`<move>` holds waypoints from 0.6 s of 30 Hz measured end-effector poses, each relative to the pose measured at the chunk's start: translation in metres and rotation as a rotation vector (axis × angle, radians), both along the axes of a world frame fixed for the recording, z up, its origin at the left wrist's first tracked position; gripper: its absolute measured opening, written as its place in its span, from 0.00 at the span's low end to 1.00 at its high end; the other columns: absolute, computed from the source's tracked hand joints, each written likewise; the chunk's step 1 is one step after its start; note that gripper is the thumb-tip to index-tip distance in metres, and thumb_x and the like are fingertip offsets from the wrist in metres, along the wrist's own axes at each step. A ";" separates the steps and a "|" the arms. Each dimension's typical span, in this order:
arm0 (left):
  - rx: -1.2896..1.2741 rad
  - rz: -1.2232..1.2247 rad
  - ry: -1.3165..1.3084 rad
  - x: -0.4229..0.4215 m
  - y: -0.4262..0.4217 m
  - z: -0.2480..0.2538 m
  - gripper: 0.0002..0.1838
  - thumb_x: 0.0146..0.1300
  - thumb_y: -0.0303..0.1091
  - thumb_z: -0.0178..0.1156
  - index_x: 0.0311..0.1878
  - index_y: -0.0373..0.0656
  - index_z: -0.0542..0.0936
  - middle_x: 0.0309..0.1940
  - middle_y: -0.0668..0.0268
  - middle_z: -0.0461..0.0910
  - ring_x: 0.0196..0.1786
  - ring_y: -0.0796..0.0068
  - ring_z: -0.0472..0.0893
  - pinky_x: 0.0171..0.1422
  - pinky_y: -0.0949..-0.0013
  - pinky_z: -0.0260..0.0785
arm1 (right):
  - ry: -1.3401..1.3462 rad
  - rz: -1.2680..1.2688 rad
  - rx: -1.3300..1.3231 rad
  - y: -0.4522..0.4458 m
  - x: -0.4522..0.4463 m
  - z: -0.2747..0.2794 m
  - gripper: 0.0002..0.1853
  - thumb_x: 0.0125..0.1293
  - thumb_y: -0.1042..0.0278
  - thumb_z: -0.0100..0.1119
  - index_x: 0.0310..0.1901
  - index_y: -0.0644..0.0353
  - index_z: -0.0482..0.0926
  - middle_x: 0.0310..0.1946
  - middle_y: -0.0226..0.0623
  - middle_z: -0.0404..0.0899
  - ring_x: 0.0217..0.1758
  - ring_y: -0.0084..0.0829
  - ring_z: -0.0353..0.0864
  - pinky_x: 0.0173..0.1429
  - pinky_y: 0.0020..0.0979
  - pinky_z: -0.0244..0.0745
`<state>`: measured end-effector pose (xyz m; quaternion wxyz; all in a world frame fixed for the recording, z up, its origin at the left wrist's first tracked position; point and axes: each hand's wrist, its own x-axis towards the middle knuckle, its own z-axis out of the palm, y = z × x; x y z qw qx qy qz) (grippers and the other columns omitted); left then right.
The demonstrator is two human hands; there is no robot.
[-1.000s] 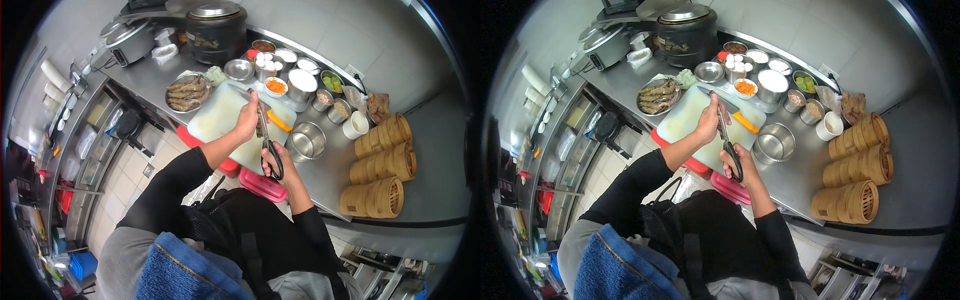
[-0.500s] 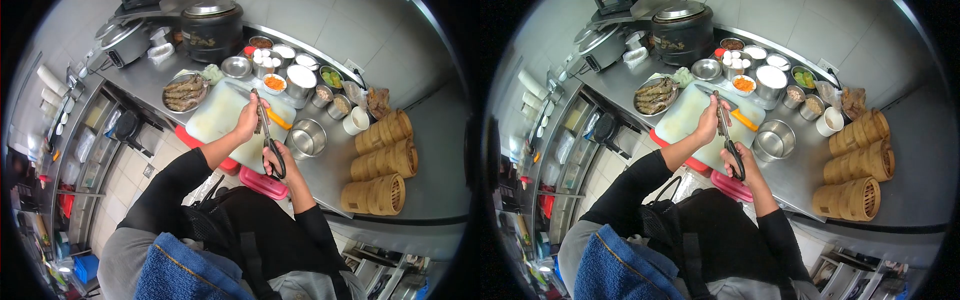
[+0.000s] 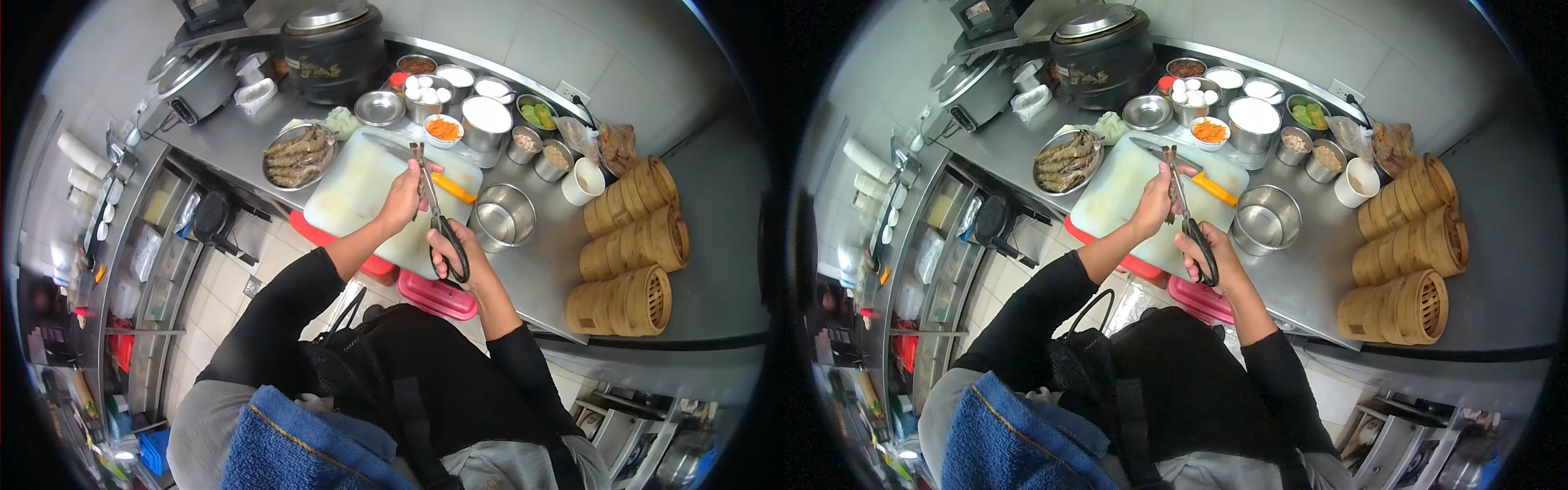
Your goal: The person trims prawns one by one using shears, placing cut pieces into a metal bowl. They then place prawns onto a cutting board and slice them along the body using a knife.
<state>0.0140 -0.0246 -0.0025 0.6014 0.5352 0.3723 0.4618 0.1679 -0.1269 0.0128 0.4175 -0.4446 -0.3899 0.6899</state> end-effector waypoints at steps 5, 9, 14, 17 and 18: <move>0.042 -0.007 -0.023 0.004 -0.004 -0.003 0.35 0.82 0.61 0.28 0.71 0.48 0.72 0.22 0.75 0.68 0.23 0.85 0.68 0.28 0.76 0.64 | -0.045 0.024 -0.042 -0.006 0.002 -0.005 0.21 0.68 0.50 0.69 0.39 0.58 0.72 0.21 0.28 0.75 0.17 0.20 0.72 0.21 0.24 0.71; 0.070 -0.008 -0.003 0.003 -0.007 -0.009 0.32 0.82 0.59 0.32 0.72 0.49 0.72 0.24 0.76 0.68 0.24 0.85 0.67 0.29 0.77 0.65 | 0.057 0.001 -0.058 -0.007 -0.003 0.004 0.22 0.68 0.48 0.69 0.40 0.59 0.73 0.21 0.29 0.75 0.17 0.20 0.72 0.20 0.24 0.70; 0.023 -0.003 -0.062 -0.002 -0.005 -0.016 0.28 0.83 0.54 0.35 0.70 0.48 0.74 0.26 0.76 0.70 0.26 0.86 0.67 0.31 0.78 0.62 | -0.042 0.051 -0.009 -0.010 -0.003 -0.002 0.21 0.72 0.47 0.64 0.42 0.60 0.73 0.22 0.31 0.75 0.18 0.23 0.73 0.22 0.26 0.70; 0.051 0.010 -0.058 -0.004 0.002 -0.024 0.31 0.82 0.58 0.34 0.71 0.47 0.72 0.25 0.76 0.68 0.26 0.86 0.67 0.30 0.78 0.64 | 0.037 0.042 0.001 -0.015 -0.006 -0.009 0.23 0.73 0.44 0.60 0.44 0.60 0.72 0.22 0.32 0.75 0.19 0.24 0.73 0.23 0.27 0.70; 0.067 0.004 -0.036 -0.006 0.001 -0.024 0.31 0.83 0.57 0.34 0.71 0.46 0.73 0.26 0.76 0.68 0.26 0.86 0.67 0.30 0.78 0.63 | 0.115 0.014 0.009 -0.016 -0.008 -0.010 0.24 0.73 0.42 0.59 0.44 0.60 0.72 0.23 0.33 0.75 0.19 0.25 0.73 0.23 0.27 0.70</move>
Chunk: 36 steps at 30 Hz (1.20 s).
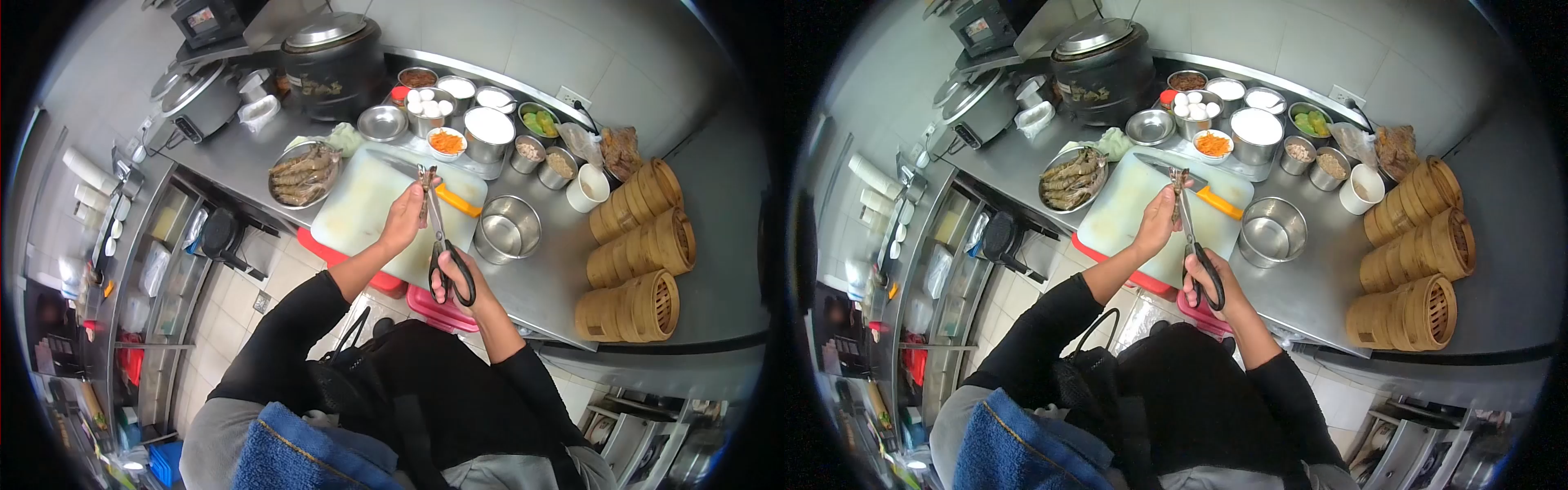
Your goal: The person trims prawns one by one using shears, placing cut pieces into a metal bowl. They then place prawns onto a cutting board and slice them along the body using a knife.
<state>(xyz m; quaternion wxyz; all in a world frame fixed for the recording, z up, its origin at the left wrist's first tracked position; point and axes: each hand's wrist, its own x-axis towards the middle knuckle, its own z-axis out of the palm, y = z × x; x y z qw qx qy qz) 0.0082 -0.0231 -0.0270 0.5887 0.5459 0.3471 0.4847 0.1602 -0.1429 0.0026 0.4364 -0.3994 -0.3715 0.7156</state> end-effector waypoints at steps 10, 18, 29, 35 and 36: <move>-0.005 0.075 0.013 -0.009 -0.008 0.006 0.29 0.83 0.55 0.38 0.70 0.45 0.74 0.29 0.78 0.71 0.28 0.87 0.66 0.31 0.76 0.62 | -0.052 -0.087 -0.067 0.026 -0.033 0.002 0.21 0.74 0.46 0.61 0.43 0.59 0.72 0.22 0.30 0.72 0.17 0.22 0.69 0.21 0.26 0.67; 0.301 0.147 0.611 -0.137 0.074 0.029 0.25 0.77 0.57 0.50 0.48 0.44 0.82 0.25 0.66 0.77 0.26 0.76 0.75 0.36 0.68 0.71 | -0.010 -0.118 0.004 -0.002 -0.022 -0.007 0.23 0.75 0.45 0.58 0.49 0.61 0.70 0.20 0.33 0.71 0.14 0.24 0.68 0.18 0.26 0.64; 0.069 -0.089 1.403 -0.294 0.279 -0.004 0.46 0.50 0.75 0.67 0.43 0.31 0.87 0.44 0.50 0.88 0.45 0.55 0.87 0.52 0.56 0.77 | -0.133 -0.320 -0.166 -0.067 -0.048 -0.019 0.24 0.75 0.42 0.57 0.45 0.60 0.70 0.20 0.32 0.71 0.17 0.24 0.70 0.20 0.25 0.67; 0.308 -0.332 1.437 -0.316 0.277 -0.013 0.27 0.65 0.62 0.58 0.45 0.47 0.90 0.46 0.48 0.86 0.50 0.47 0.84 0.59 0.52 0.73 | -0.196 -0.446 -0.135 -0.097 -0.037 -0.015 0.21 0.73 0.50 0.62 0.47 0.63 0.71 0.22 0.33 0.74 0.18 0.24 0.72 0.23 0.25 0.68; 0.286 -0.290 1.547 -0.302 0.267 0.004 0.26 0.64 0.59 0.61 0.49 0.45 0.89 0.48 0.48 0.85 0.54 0.46 0.82 0.60 0.53 0.73 | -0.198 -0.474 -0.150 -0.102 -0.032 -0.015 0.20 0.73 0.52 0.63 0.47 0.62 0.71 0.22 0.33 0.75 0.18 0.23 0.72 0.23 0.25 0.68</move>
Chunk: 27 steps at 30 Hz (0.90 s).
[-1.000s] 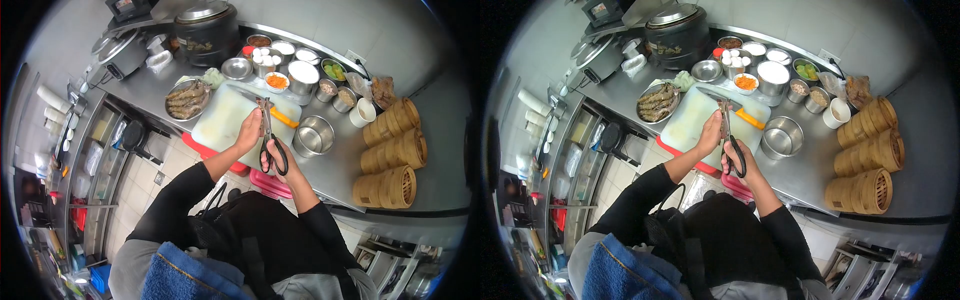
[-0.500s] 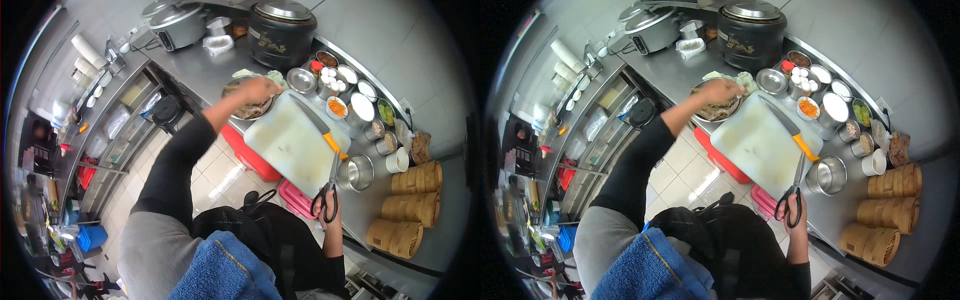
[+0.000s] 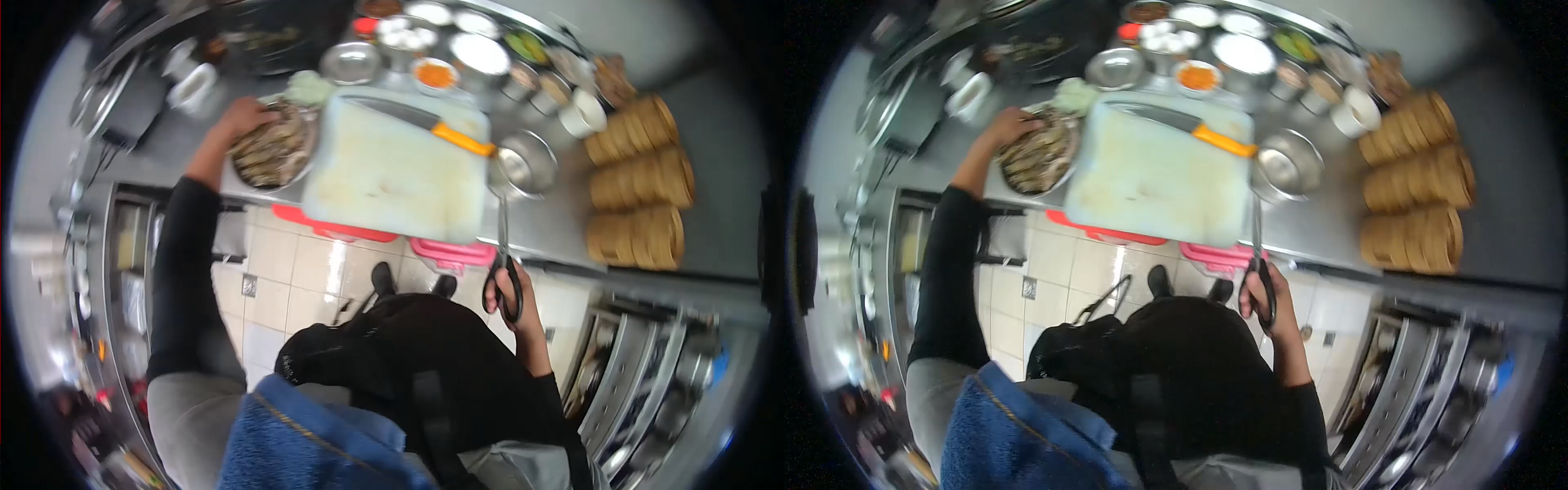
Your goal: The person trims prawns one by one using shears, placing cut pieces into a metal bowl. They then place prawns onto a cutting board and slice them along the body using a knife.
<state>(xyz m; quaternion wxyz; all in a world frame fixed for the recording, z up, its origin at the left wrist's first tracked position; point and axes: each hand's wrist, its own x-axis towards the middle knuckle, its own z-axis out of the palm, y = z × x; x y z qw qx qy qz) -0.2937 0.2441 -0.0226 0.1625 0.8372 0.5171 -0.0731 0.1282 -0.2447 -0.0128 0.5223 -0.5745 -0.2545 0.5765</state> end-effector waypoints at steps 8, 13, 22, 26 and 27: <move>-0.111 -0.265 -0.779 0.208 -0.131 0.022 0.23 0.66 0.38 0.67 0.64 0.43 0.81 0.46 0.60 0.85 0.47 0.72 0.84 0.53 0.67 0.77 | -0.291 -0.261 -0.089 -0.050 0.052 -0.007 0.22 0.67 0.63 0.71 0.55 0.60 0.71 0.27 0.31 0.78 0.23 0.19 0.73 0.27 0.23 0.67; -1.127 0.016 -0.831 0.369 -0.213 -0.035 0.31 0.67 0.56 0.66 0.60 0.40 0.75 0.53 0.60 0.80 0.47 0.73 0.82 0.54 0.68 0.77 | -0.219 -0.419 -0.080 -0.090 0.067 -0.018 0.24 0.69 0.65 0.68 0.61 0.61 0.71 0.28 0.33 0.79 0.22 0.19 0.72 0.26 0.23 0.65; -0.116 0.078 -0.989 0.318 -0.296 -0.072 0.20 0.63 0.39 0.69 0.56 0.44 0.81 0.48 0.58 0.79 0.45 0.62 0.82 0.51 0.63 0.76 | -0.335 -0.510 -0.116 -0.186 0.091 -0.049 0.25 0.66 0.72 0.66 0.63 0.61 0.71 0.29 0.33 0.79 0.23 0.22 0.75 0.26 0.24 0.71; 0.201 0.197 -1.126 0.240 -0.344 -0.088 0.19 0.62 0.32 0.70 0.56 0.45 0.80 0.51 0.59 0.76 0.46 0.66 0.81 0.47 0.68 0.76 | -0.444 -0.304 -0.111 -0.189 0.124 -0.064 0.27 0.66 0.82 0.61 0.67 0.65 0.70 0.30 0.32 0.80 0.27 0.24 0.80 0.32 0.25 0.75; 0.175 0.325 -1.043 0.218 -0.354 -0.084 0.19 0.62 0.31 0.69 0.56 0.45 0.80 0.51 0.60 0.76 0.46 0.68 0.81 0.46 0.69 0.75 | -0.517 -0.174 -0.107 -0.179 0.131 -0.066 0.28 0.65 0.86 0.59 0.68 0.66 0.69 0.29 0.32 0.80 0.30 0.25 0.82 0.35 0.24 0.76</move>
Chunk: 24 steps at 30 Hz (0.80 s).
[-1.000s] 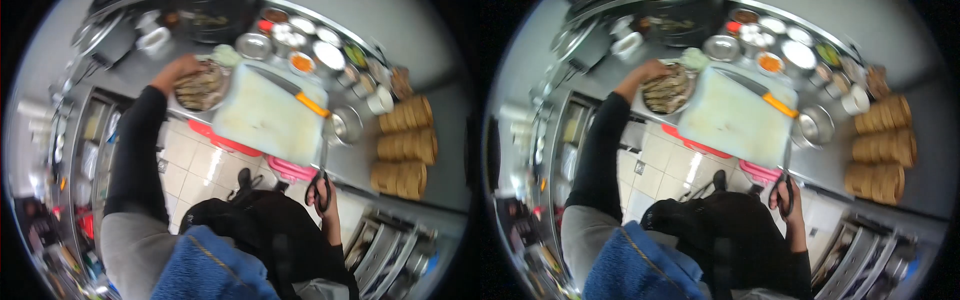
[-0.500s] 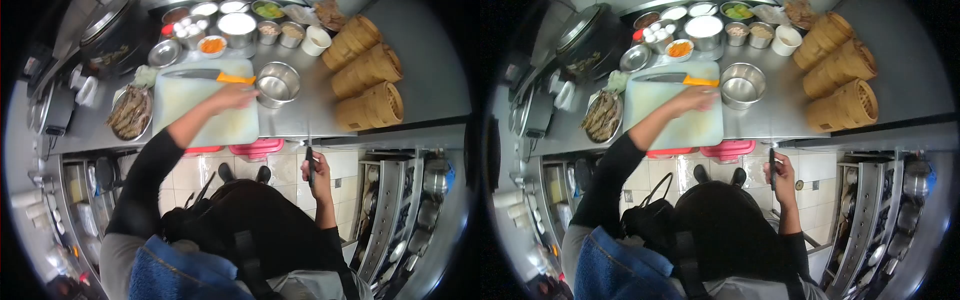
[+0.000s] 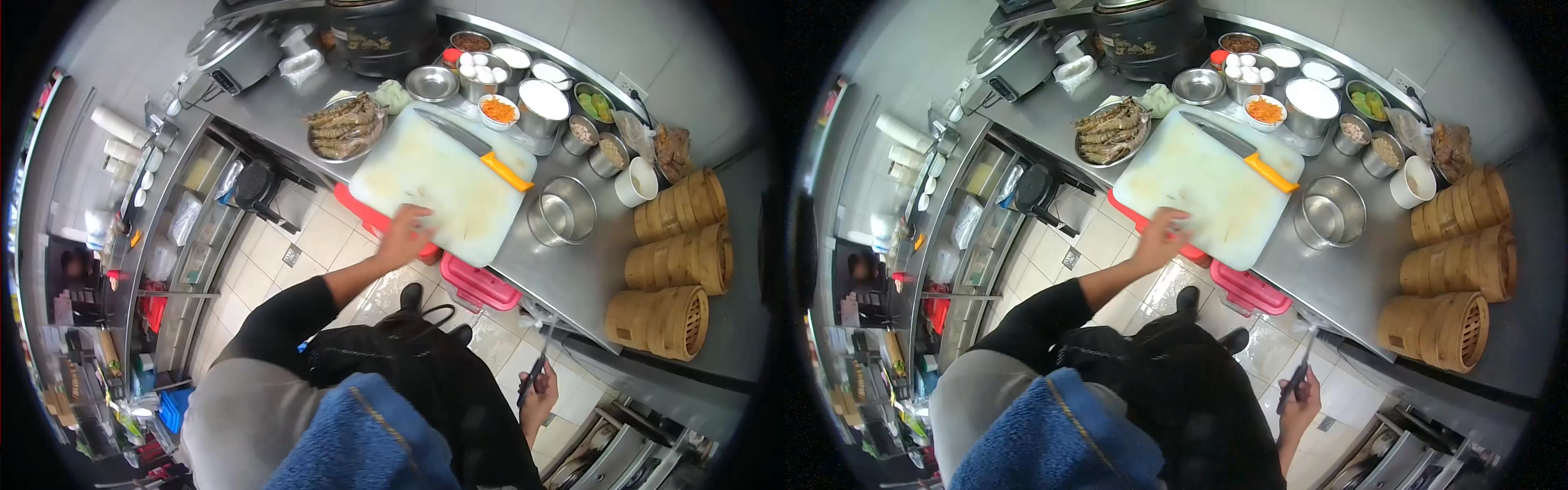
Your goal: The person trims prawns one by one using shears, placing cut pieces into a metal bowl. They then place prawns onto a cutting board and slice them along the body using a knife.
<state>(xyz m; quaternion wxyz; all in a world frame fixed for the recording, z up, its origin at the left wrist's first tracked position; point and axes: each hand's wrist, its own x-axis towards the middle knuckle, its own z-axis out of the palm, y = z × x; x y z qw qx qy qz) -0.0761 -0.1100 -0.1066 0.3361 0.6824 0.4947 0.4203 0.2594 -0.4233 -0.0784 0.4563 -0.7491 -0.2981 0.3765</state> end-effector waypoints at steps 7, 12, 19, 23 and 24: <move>0.113 0.530 0.101 -0.171 -0.012 -0.009 0.20 0.61 0.27 0.69 0.56 0.42 0.79 0.52 0.60 0.77 0.43 0.69 0.81 0.42 0.68 0.74 | -0.094 0.281 0.134 0.093 0.018 -0.005 0.24 0.65 0.88 0.57 0.62 0.65 0.70 0.44 0.38 0.80 0.50 0.26 0.83 0.56 0.25 0.76; 0.180 0.741 0.288 -0.246 0.016 0.024 0.13 0.63 0.26 0.67 0.51 0.44 0.84 0.48 0.62 0.78 0.44 0.72 0.81 0.46 0.69 0.74 | -0.115 -0.121 0.291 0.062 0.019 -0.052 0.18 0.70 0.83 0.57 0.60 0.67 0.70 0.45 0.39 0.82 0.53 0.29 0.85 0.60 0.31 0.78; 0.463 0.039 0.529 -0.215 0.180 0.072 0.07 0.62 0.32 0.66 0.42 0.48 0.88 0.41 0.61 0.83 0.47 0.54 0.81 0.53 0.55 0.73 | -0.852 -0.072 -0.235 0.158 0.057 -0.056 0.16 0.67 0.64 0.65 0.51 0.65 0.79 0.43 0.51 0.86 0.46 0.48 0.86 0.52 0.42 0.79; 0.379 -0.205 0.889 -0.181 0.245 0.085 0.12 0.58 0.39 0.69 0.45 0.50 0.87 0.42 0.59 0.85 0.46 0.52 0.83 0.55 0.52 0.74 | -1.016 -0.061 -0.206 0.175 0.047 -0.062 0.19 0.68 0.60 0.63 0.56 0.62 0.81 0.51 0.53 0.84 0.55 0.54 0.83 0.60 0.46 0.77; 0.271 -0.215 0.928 -0.176 0.250 0.090 0.14 0.56 0.42 0.70 0.45 0.51 0.86 0.42 0.59 0.85 0.46 0.52 0.84 0.55 0.52 0.74 | -1.031 -0.077 -0.243 0.177 0.043 -0.059 0.18 0.68 0.61 0.63 0.55 0.62 0.82 0.51 0.52 0.84 0.55 0.53 0.83 0.61 0.45 0.76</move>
